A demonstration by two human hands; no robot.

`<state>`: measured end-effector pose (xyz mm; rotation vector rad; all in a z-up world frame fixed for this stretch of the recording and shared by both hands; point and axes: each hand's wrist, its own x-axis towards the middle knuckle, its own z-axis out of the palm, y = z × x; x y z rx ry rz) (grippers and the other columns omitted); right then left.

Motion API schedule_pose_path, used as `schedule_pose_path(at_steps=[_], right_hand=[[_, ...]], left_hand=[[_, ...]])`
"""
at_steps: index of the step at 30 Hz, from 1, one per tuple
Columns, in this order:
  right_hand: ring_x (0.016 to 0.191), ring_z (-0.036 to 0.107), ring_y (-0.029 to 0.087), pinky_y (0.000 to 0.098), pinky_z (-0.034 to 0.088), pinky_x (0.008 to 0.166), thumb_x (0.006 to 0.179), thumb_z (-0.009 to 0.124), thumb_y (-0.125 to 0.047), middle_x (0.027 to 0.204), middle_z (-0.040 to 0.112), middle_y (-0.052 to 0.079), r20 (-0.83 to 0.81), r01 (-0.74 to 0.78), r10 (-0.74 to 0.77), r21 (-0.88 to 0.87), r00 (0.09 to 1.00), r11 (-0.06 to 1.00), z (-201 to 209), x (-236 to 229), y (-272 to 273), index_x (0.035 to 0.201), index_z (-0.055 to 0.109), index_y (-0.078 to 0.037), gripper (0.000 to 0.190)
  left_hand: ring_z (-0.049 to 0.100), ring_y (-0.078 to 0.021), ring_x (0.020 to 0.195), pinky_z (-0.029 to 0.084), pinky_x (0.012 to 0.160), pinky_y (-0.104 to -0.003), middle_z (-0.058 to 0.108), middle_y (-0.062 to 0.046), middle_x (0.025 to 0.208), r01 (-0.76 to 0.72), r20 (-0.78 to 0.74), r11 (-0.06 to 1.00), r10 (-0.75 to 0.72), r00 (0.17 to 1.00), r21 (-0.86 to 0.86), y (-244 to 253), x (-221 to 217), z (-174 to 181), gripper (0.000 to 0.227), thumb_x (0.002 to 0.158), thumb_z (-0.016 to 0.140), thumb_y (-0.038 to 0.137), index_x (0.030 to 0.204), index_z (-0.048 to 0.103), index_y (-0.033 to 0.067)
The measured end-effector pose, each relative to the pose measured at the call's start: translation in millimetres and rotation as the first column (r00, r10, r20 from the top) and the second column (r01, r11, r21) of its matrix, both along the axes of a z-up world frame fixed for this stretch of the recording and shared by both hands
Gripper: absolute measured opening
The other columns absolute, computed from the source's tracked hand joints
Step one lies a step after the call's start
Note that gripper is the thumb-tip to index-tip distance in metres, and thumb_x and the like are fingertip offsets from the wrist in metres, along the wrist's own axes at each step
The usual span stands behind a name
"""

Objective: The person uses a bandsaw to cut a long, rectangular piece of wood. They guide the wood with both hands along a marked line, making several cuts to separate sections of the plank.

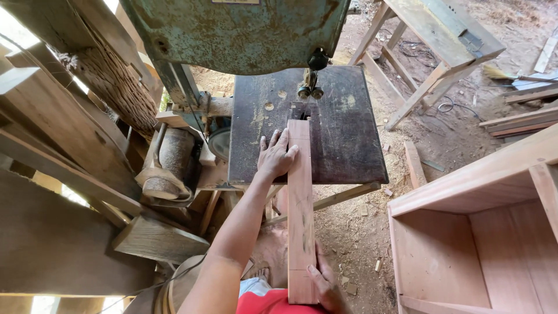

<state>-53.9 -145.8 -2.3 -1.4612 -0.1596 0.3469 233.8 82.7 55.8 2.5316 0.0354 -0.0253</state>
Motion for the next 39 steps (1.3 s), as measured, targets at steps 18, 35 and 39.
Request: schedule_pose_path(at_steps=[18, 35, 39], right_hand=[[0.15, 0.035, 0.023, 0.034, 0.027, 0.121, 0.094, 0.05, -0.01, 0.167, 0.032, 0.018, -0.067, -0.015, 0.017, 0.028, 0.998, 0.999, 9.6, 16.7, 3.5, 0.163, 0.016, 0.002, 0.078], [0.154, 0.029, 0.024, 0.035, 0.021, 0.123, 0.092, 0.048, -0.006, 0.168, 0.027, 0.018, -0.075, -0.045, 0.051, 0.079, 0.996, 0.996, 12.8, 23.7, 1.0, 0.163, 0.012, 0.002, 0.079], [0.154, 0.027, 0.024, 0.035, 0.021, 0.124, 0.093, 0.047, -0.006, 0.169, 0.025, 0.017, -0.076, -0.043, 0.047, 0.051, 0.996, 0.998, 15.6, 25.5, 1.1, 0.163, 0.013, 0.002, 0.078]], left_hand=[[0.02, -0.0207, 0.158, -0.001, 0.127, -0.048, 0.033, -0.01, 0.166, -0.027, 0.001, 1.0, 0.027, 1.0, -0.003, -1.4, 15.9, 0.1, 0.078, 0.096, 0.041, 0.054, 0.161, 0.028, 0.0113], [0.019, -0.0209, 0.158, -0.002, 0.127, -0.047, 0.032, -0.013, 0.166, -0.038, -0.016, 0.999, 0.038, 0.999, -0.01, -1.8, 19.9, 4.7, 0.079, 0.096, 0.04, 0.054, 0.162, 0.026, 0.0121], [0.017, -0.0202, 0.157, -0.004, 0.127, -0.046, 0.031, -0.012, 0.167, -0.034, -0.026, 0.999, 0.033, 0.999, -0.022, -1.1, 19.3, 7.8, 0.079, 0.096, 0.04, 0.053, 0.162, 0.025, 0.0127]])
